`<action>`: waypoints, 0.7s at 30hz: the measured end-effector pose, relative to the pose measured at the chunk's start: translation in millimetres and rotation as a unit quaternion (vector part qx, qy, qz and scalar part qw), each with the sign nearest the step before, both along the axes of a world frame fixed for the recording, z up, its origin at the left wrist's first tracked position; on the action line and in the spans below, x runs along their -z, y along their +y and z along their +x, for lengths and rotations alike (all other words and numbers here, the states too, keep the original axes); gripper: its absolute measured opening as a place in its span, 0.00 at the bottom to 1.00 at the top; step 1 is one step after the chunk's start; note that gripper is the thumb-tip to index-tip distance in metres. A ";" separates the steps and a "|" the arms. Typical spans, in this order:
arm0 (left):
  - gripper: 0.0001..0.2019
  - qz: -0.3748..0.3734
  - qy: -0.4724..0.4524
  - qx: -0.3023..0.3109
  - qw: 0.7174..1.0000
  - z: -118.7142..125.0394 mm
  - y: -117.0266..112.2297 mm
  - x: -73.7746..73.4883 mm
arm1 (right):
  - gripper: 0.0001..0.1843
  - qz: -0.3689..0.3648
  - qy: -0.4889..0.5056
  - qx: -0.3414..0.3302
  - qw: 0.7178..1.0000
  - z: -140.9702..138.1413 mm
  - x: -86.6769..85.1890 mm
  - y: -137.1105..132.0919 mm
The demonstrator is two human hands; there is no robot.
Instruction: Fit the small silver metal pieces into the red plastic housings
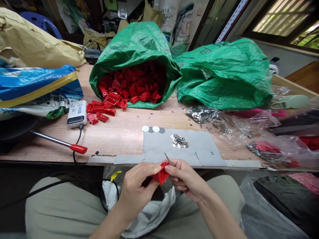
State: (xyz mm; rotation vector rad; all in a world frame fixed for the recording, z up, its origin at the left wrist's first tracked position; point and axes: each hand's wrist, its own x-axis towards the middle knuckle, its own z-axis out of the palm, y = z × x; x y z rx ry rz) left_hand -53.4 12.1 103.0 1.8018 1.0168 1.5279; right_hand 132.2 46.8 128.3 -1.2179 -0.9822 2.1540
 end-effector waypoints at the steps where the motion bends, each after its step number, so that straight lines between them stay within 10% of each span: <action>1: 0.17 -0.018 -0.014 0.005 1.000 -0.2 -0.6 1.1 | 0.24 -0.024 0.027 -0.007 0.999 0.0 2.7 -2.3; 4: 0.13 -0.095 -0.053 0.003 0.994 -0.9 2.5 5.4 | 0.28 -0.031 0.038 -0.014 0.999 -1.3 9.3 -4.0; 7: 0.10 -0.137 -0.048 -0.021 0.989 -4.1 13.2 10.5 | 0.25 0.150 -0.148 0.038 0.977 3.1 10.4 11.7; 10: 0.11 -0.112 0.030 -0.052 0.992 -10.7 27.4 15.4 | 0.13 0.440 -0.396 0.099 0.800 18.0 6.7 46.4; 13: 0.14 -0.082 0.102 -0.052 0.990 -16.7 38.2 19.9 | 0.10 0.566 -0.510 -0.028 0.647 34.6 0.3 85.0; 17: 0.14 -0.081 0.105 -0.057 0.990 -18.5 43.3 24.2 | 0.10 0.584 -0.559 -0.219 0.547 41.9 -9.3 119.0; 21: 0.13 -0.083 0.091 -0.056 0.991 -17.8 44.3 25.4 | 0.08 0.576 -0.560 -0.290 0.519 39.0 -16.2 137.4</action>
